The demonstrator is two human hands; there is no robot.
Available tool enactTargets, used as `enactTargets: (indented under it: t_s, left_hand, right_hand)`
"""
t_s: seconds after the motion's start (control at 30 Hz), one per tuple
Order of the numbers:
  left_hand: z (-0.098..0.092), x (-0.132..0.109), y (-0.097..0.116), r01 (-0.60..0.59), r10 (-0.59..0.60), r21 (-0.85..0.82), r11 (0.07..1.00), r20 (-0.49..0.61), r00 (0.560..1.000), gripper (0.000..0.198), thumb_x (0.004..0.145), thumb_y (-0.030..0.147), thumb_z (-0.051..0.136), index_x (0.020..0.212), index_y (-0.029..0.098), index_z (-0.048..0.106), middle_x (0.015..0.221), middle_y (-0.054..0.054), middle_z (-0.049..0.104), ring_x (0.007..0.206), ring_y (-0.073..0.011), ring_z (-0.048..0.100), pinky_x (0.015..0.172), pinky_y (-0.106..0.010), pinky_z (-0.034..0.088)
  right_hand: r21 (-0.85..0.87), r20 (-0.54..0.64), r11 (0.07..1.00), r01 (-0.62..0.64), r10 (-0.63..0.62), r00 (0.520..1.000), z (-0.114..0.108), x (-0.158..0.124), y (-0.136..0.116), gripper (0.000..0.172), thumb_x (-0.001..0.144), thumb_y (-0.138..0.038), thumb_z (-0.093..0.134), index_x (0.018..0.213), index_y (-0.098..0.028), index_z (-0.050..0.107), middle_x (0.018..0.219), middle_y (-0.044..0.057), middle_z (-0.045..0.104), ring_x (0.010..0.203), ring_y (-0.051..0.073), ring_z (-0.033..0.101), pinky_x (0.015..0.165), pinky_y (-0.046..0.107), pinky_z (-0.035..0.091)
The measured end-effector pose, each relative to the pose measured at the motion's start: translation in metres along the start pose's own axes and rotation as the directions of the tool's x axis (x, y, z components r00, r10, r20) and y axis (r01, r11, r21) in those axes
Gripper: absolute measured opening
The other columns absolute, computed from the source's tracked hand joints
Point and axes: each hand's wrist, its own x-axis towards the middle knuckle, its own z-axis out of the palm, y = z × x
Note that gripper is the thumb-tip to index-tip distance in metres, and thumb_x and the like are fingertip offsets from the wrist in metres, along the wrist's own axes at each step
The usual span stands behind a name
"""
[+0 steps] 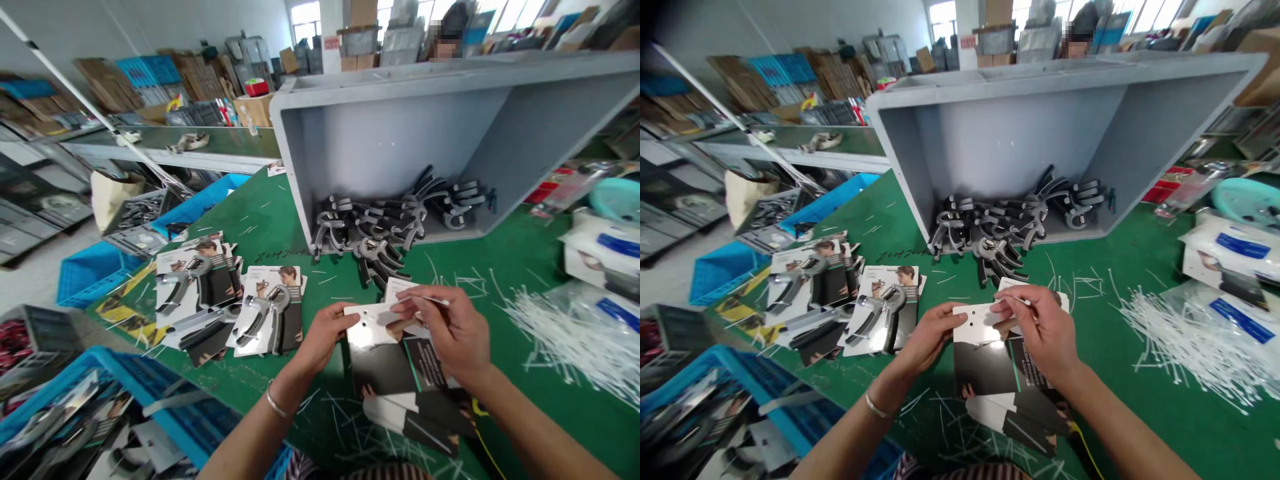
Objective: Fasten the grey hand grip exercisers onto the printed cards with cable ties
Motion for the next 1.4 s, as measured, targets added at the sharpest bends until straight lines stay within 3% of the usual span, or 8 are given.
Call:
enactTargets:
  t_s: [0.23, 0.47, 0.53, 0.7, 0.83, 1.07, 1.27, 1.4]
  left_hand:
    - [-0.005, 0.011, -0.004, -0.032, 0.031, 0.068, 0.997, 0.005, 0.999, 0.029, 0.075, 0.028, 0.076, 0.100, 0.014, 0.071, 0.088, -0.005, 0.071, 0.076, -0.0142, 0.061, 0.069, -0.024, 0.043]
    - [-0.014, 0.015, -0.015, -0.120, 0.130, 0.127, 0.985, -0.068, 0.989, 0.036, 0.092, 0.046, 0.052, 0.109, 0.019, 0.070, 0.096, -0.005, 0.069, 0.076, -0.0142, 0.059, 0.067, -0.024, 0.044]
    - [-0.017, 0.016, -0.023, -0.135, 0.152, 0.183, 0.974, -0.085, 0.985, 0.032, 0.087, 0.043, 0.060, 0.104, 0.019, 0.071, 0.087, -0.003, 0.069, 0.070, -0.0135, 0.058, 0.066, -0.024, 0.044]
    - [-0.013, 0.017, -0.036, -0.162, 0.170, 0.149, 0.975, -0.043, 0.984, 0.029, 0.066, 0.032, 0.080, 0.089, 0.018, 0.071, 0.089, -0.004, 0.073, 0.084, -0.0204, 0.064, 0.086, -0.033, 0.048]
    - [-0.002, 0.016, -0.037, -0.162, 0.167, 0.099, 0.982, -0.049, 0.985, 0.035, 0.060, 0.023, 0.082, 0.092, 0.019, 0.067, 0.091, -0.004, 0.073, 0.087, -0.0209, 0.065, 0.086, -0.033, 0.049]
    - [-0.012, -0.007, -0.042, -0.181, 0.191, 0.295, 0.938, -0.005, 0.982, 0.016, 0.074, 0.024, 0.070, 0.090, 0.019, 0.068, 0.084, -0.003, 0.068, 0.084, -0.0206, 0.062, 0.078, -0.030, 0.048]
    - [-0.029, -0.036, -0.032, -0.323, 0.232, 0.562, 0.762, 0.228, 0.946, 0.018, 0.088, 0.020, 0.056, 0.091, 0.021, 0.073, 0.093, -0.006, 0.067, 0.090, -0.0208, 0.059, 0.083, -0.029, 0.044]
    - [-0.022, -0.027, -0.035, -0.361, 0.376, 0.608, 0.707, 0.110, 0.920, 0.018, 0.084, 0.014, 0.058, 0.088, 0.022, 0.074, 0.091, -0.005, 0.066, 0.091, -0.0208, 0.059, 0.084, -0.029, 0.043]
  right_hand:
    - [-0.249, 0.116, 0.931, 0.267, -0.245, 0.963, 0.013, -0.003, 0.020, 0.024, 0.096, -0.014, 0.052, 0.116, -0.026, 0.056, 0.097, 0.001, 0.074, 0.097, 0.018, 0.069, 0.087, 0.031, 0.053]
    - [-0.224, 0.363, 0.954, 0.199, -0.108, 0.926, 0.024, 0.001, 0.027, 0.017, 0.099, -0.018, 0.047, 0.110, -0.023, 0.059, 0.106, 0.006, 0.069, 0.099, 0.020, 0.066, 0.087, 0.033, 0.051]
    - [-0.206, 0.413, 0.966, 0.156, -0.058, 0.909, 0.027, 0.003, 0.030, 0.015, 0.099, -0.021, 0.047, 0.107, -0.022, 0.060, 0.103, 0.006, 0.068, 0.097, 0.020, 0.065, 0.086, 0.033, 0.050]
    - [-0.158, 0.411, 0.983, 0.088, -0.016, 0.911, 0.031, 0.007, 0.033, 0.012, 0.099, -0.023, 0.051, 0.100, -0.022, 0.063, 0.100, 0.005, 0.065, 0.096, 0.020, 0.061, 0.087, 0.034, 0.047]
    - [-0.149, 0.390, 0.987, 0.056, 0.007, 0.921, 0.031, 0.008, 0.032, 0.012, 0.098, -0.022, 0.052, 0.099, -0.022, 0.063, 0.098, 0.005, 0.065, 0.095, 0.020, 0.060, 0.087, 0.035, 0.046]
    - [-0.177, 0.354, 0.983, 0.043, 0.023, 0.935, 0.031, 0.007, 0.031, 0.010, 0.096, -0.020, 0.053, 0.095, -0.022, 0.063, 0.093, 0.004, 0.064, 0.090, 0.019, 0.059, 0.081, 0.032, 0.045]
    - [-0.194, 0.362, 0.981, 0.033, 0.040, 0.931, 0.032, 0.007, 0.030, 0.010, 0.094, -0.018, 0.053, 0.095, -0.021, 0.062, 0.090, 0.003, 0.063, 0.085, 0.018, 0.058, 0.077, 0.030, 0.043]
    - [-0.237, 0.340, 0.972, 0.007, 0.076, 0.937, 0.034, 0.009, 0.029, 0.010, 0.093, -0.017, 0.051, 0.095, -0.020, 0.060, 0.088, 0.002, 0.063, 0.080, 0.018, 0.058, 0.074, 0.029, 0.042]
